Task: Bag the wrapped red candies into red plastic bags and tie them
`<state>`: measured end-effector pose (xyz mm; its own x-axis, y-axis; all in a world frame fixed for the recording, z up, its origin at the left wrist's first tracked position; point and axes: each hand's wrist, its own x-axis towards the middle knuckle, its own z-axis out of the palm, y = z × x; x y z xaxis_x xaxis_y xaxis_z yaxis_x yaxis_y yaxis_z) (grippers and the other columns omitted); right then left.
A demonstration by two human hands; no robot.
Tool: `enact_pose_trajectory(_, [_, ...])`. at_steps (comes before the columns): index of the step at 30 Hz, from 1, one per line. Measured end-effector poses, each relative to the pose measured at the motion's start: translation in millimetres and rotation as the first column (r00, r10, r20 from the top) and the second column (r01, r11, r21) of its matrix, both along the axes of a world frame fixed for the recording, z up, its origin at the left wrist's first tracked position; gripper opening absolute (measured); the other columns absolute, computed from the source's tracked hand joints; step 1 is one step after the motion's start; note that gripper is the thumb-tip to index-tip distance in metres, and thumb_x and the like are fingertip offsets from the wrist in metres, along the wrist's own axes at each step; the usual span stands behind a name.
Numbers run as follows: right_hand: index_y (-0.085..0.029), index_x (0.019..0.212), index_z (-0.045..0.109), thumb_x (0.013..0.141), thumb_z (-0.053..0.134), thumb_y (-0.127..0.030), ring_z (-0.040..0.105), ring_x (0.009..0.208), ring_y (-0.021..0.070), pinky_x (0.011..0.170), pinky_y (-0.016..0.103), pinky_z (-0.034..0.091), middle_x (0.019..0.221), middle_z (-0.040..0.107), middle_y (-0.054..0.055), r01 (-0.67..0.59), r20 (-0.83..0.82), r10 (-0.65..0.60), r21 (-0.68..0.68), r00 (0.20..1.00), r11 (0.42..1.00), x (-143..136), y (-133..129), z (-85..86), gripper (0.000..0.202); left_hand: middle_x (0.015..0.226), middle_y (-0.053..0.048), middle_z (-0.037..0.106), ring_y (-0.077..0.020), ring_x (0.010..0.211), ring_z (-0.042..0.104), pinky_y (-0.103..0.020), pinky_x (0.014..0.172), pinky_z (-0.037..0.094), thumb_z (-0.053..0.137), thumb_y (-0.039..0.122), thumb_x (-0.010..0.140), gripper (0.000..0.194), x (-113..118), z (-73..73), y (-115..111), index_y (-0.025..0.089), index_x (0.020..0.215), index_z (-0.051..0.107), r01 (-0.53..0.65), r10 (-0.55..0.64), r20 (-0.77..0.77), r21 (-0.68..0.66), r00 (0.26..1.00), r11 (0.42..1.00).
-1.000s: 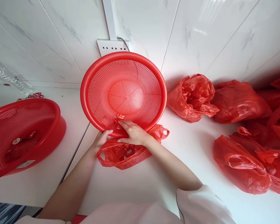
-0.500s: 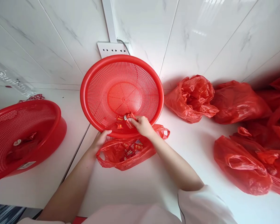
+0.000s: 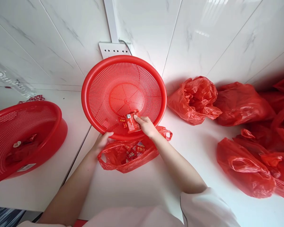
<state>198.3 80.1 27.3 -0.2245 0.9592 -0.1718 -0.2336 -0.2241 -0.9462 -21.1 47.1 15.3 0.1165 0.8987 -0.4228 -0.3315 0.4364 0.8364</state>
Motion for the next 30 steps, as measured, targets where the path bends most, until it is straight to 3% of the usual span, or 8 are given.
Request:
enact_pose_trajectory(4, [-0.019, 0.074, 0.066, 0.080, 0.058, -0.061, 0.062, 0.063, 0.0172, 0.066, 0.030, 0.051, 0.067, 0.067, 0.001, -0.034, 0.073, 0.029, 0.077, 0.997, 0.996, 1.1, 0.4, -0.3, 0.042, 0.095, -0.011, 0.072, -0.0289, 0.082, 0.071, -0.039, 0.069, 0.058, 0.064, 0.019, 0.072, 0.045, -0.3, -0.8, 0.8, 0.013, 0.116, 0.055, -0.002, 0.002, -0.007, 0.009, 1.000, 1.000])
enact_pose_trajectory(9, [-0.019, 0.080, 0.062, 0.088, 0.051, -0.054, 0.058, 0.082, 0.0163, 0.079, 0.029, 0.047, 0.087, 0.062, 0.003, -0.071, 0.254, -0.019, 0.341, 0.967, 0.937, 4.8, 1.1, 3.2, 0.038, 0.094, -0.012, 0.072, -0.0293, 0.082, 0.071, -0.039, 0.069, 0.058, 0.063, 0.019, 0.072, 0.047, -0.9, -3.0, 2.2, 0.012, 0.118, 0.055, -0.002, 0.002, 0.005, 0.001, 1.000, 1.000])
enact_pose_trajectory(13, [-0.018, 0.062, 0.055, 0.093, 0.042, -0.053, 0.052, 0.075, 0.0144, 0.074, 0.027, 0.042, 0.073, 0.055, 0.002, -0.194, 0.570, -0.170, 0.521, 0.804, 0.831, 10.2, -2.3, 11.3, 0.048, 0.097, -0.012, 0.072, -0.0287, 0.085, 0.071, -0.038, 0.072, 0.058, 0.063, 0.018, 0.073, 0.044, -0.3, -3.0, 2.1, 0.013, 0.116, 0.055, -0.001, 0.000, 0.033, 0.014, 0.999, 1.000])
enact_pose_trajectory(17, [-0.019, 0.059, 0.057, 0.091, 0.050, -0.050, 0.042, 0.051, 0.0105, 0.056, 0.025, 0.033, 0.055, 0.048, -0.002, -0.282, 0.729, -0.246, 0.520, 0.639, 0.806, 15.1, -8.1, 18.3, 0.045, 0.095, -0.013, 0.073, -0.0297, 0.084, 0.071, -0.038, 0.069, 0.058, 0.063, 0.019, 0.073, 0.043, -0.4, -0.5, 0.6, 0.013, 0.115, 0.056, 0.015, -0.016, 0.001, 0.025, 1.000, 1.000])
enact_pose_trajectory(21, [-0.023, 0.088, 0.071, 0.091, 0.050, -0.044, 0.054, 0.051, 0.0121, 0.060, 0.026, 0.042, 0.067, 0.064, -0.001, -0.195, 0.669, -0.251, 0.517, 0.699, 0.834, 17.9, -9.8, 19.5, 0.030, 0.092, -0.012, 0.073, -0.0297, 0.082, 0.071, -0.038, 0.067, 0.058, 0.064, 0.021, 0.074, 0.046, -1.4, 0.7, -1.1, 0.012, 0.118, 0.055, 0.045, -0.045, 0.007, 0.027, 0.999, 0.999])
enact_pose_trajectory(24, [-0.025, 0.106, 0.068, 0.091, 0.049, -0.049, 0.054, 0.045, 0.0122, 0.058, 0.028, 0.047, 0.070, 0.068, 0.000, -0.134, 0.593, -0.156, 0.415, 0.790, 0.900, 18.6, -8.7, 19.0, 0.034, 0.093, -0.012, 0.073, -0.0297, 0.083, 0.071, -0.039, 0.068, 0.058, 0.064, 0.021, 0.074, 0.048, -1.0, 0.9, -1.3, 0.013, 0.120, 0.054, 0.050, -0.051, 0.020, 0.026, 0.999, 0.998])
enact_pose_trajectory(27, [-0.024, 0.107, 0.065, 0.092, 0.042, -0.055, 0.065, 0.066, 0.0160, 0.062, 0.028, 0.053, 0.090, 0.070, 0.004, -0.054, 0.405, -0.091, 0.334, 0.910, 0.941, 17.7, -7.3, 19.5, 0.041, 0.093, -0.013, 0.073, -0.0302, 0.084, 0.071, -0.040, 0.069, 0.058, 0.063, 0.019, 0.073, 0.047, 0.1, 0.4, 0.1, 0.012, 0.119, 0.054, 0.029, -0.030, 0.016, 0.031, 0.999, 0.999])
enact_pose_trajectory(30, [-0.022, 0.092, 0.065, 0.093, 0.035, -0.058, 0.064, 0.082, 0.0170, 0.071, 0.029, 0.053, 0.095, 0.067, 0.004, 0.043, 0.306, -0.169, 0.379, 0.937, 0.924, 16.1, -5.0, 18.6, 0.047, 0.095, -0.013, 0.073, -0.0301, 0.087, 0.071, -0.040, 0.073, 0.058, 0.063, 0.019, 0.072, 0.045, 0.6, -0.3, 1.4, 0.012, 0.116, 0.056, 0.027, -0.028, 0.033, 0.048, 0.999, 0.998])
